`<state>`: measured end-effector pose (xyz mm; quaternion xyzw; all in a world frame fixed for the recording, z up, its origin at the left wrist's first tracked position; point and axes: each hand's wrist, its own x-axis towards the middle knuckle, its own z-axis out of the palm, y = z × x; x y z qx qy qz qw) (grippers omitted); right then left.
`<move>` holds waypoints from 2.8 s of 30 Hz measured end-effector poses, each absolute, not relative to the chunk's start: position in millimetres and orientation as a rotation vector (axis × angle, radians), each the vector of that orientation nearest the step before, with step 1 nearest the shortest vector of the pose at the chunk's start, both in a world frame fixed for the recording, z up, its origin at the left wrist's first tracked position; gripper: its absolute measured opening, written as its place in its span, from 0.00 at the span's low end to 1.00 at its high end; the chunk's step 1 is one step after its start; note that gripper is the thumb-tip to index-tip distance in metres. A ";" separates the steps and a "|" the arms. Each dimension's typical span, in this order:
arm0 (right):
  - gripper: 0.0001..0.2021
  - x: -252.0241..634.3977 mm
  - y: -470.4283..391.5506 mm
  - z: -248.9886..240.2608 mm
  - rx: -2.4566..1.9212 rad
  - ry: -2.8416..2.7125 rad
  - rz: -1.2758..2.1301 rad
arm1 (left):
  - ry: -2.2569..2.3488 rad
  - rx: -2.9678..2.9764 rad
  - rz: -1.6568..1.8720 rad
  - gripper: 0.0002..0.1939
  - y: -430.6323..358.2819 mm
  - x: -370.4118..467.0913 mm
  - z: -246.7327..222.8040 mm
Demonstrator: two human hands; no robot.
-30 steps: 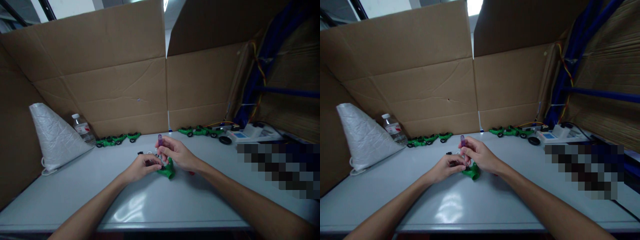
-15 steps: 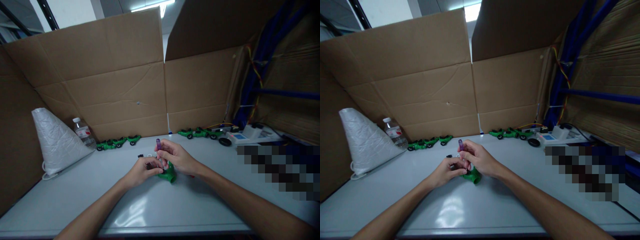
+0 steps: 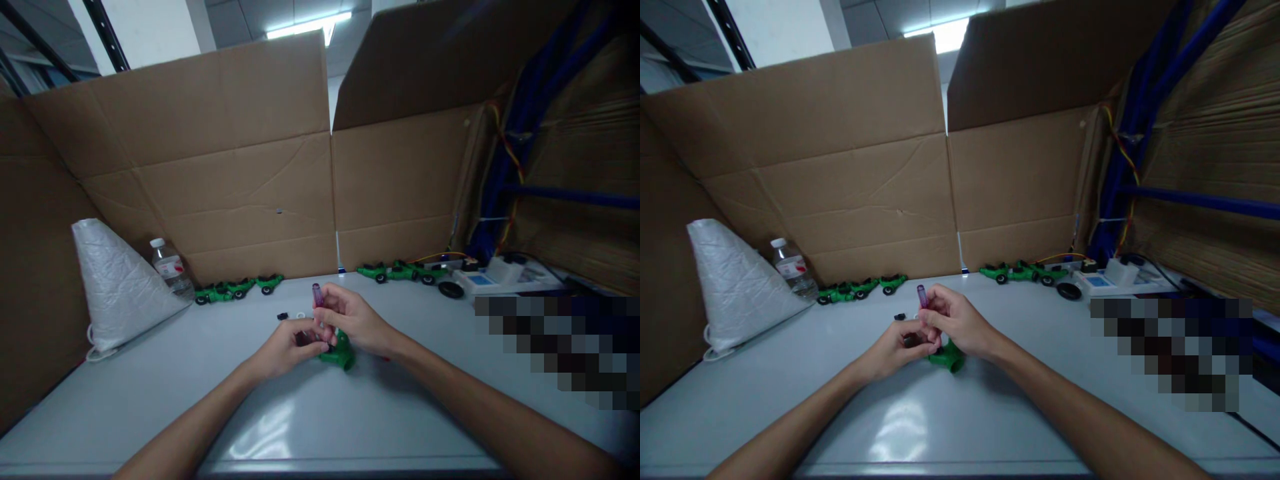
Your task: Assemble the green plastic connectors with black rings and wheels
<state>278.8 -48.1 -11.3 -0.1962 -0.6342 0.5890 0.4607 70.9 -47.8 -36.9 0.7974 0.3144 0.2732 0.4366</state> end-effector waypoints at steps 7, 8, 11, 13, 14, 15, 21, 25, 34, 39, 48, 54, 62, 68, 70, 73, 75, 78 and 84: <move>0.22 278.2 -44.4 -16.7 -0.493 -1.527 1.436 | 0.776 1.971 0.684 0.18 -48.1 71.5 -36.0; 0.22 278.3 -43.5 -17.5 -0.489 -1.530 1.429 | 0.775 1.960 0.686 0.18 -47.6 71.2 -37.4; 0.21 278.8 -41.5 -17.2 -0.459 -1.557 1.444 | 0.760 1.929 0.698 0.19 -45.6 70.4 -41.8; 0.20 279.8 -41.5 -14.7 -0.441 -1.590 1.472 | 0.760 1.926 0.705 0.19 -44.2 70.1 -44.0; 0.21 280.5 -41.9 -13.2 -0.440 -1.609 1.479 | 0.764 1.931 0.705 0.19 -43.6 70.0 -44.6; 0.21 281.2 -42.5 -11.8 -0.448 -1.628 1.479 | 0.769 1.938 0.704 0.18 -43.1 69.9 -44.9; 0.20 284.0 -42.5 -12.4 -0.503 -1.650 1.474 | 0.720 1.892 0.705 0.17 -44.3 71.7 -42.8; 0.19 282.7 -41.9 -16.9 -0.494 -1.653 1.446 | 0.685 1.812 0.720 0.17 -46.6 74.7 -40.6; 0.18 279.4 -50.8 -11.6 -0.573 -1.694 1.405 | 0.631 1.740 0.695 0.18 -44.9 76.5 -42.3; 0.21 281.7 -47.6 -10.6 -0.559 -1.712 1.411 | 0.648 1.732 0.682 0.18 -44.6 75.8 -41.0; 0.25 282.4 -41.1 -17.9 -0.462 -1.636 1.612 | 0.657 1.743 0.662 0.19 -45.9 75.2 -37.2; 0.24 276.9 -46.1 -15.5 -0.472 -1.639 1.496 | 0.650 1.734 0.659 0.20 -44.6 75.2 -40.6; 0.23 270.6 -43.2 -22.1 -0.489 -1.566 1.470 | 0.663 1.772 0.703 0.18 -43.8 75.5 -43.3; 0.26 275.6 -45.8 -15.9 -0.455 -1.569 1.560 | 0.676 1.787 0.692 0.19 -45.5 76.0 -40.0; 0.26 276.0 -47.3 -12.5 -0.453 -1.574 1.559 | 0.675 1.790 0.687 0.19 -45.7 75.6 -39.0; 0.25 274.3 -47.6 -10.2 -0.468 -1.572 1.513 | 0.671 1.807 0.687 0.19 -44.8 74.5 -39.1; 0.25 272.1 -46.6 -11.0 -0.485 -1.545 1.486 | 0.692 1.823 0.689 0.19 -43.8 73.8 -40.3; 0.27 270.2 -45.3 -13.7 -0.503 -1.498 1.483 | 0.710 1.818 0.691 0.20 -43.0 73.3 -42.1; 0.26 275.3 -46.5 -10.8 -0.427 -1.524 1.579 | 0.716 1.830 0.693 0.17 -42.3 73.0 -40.4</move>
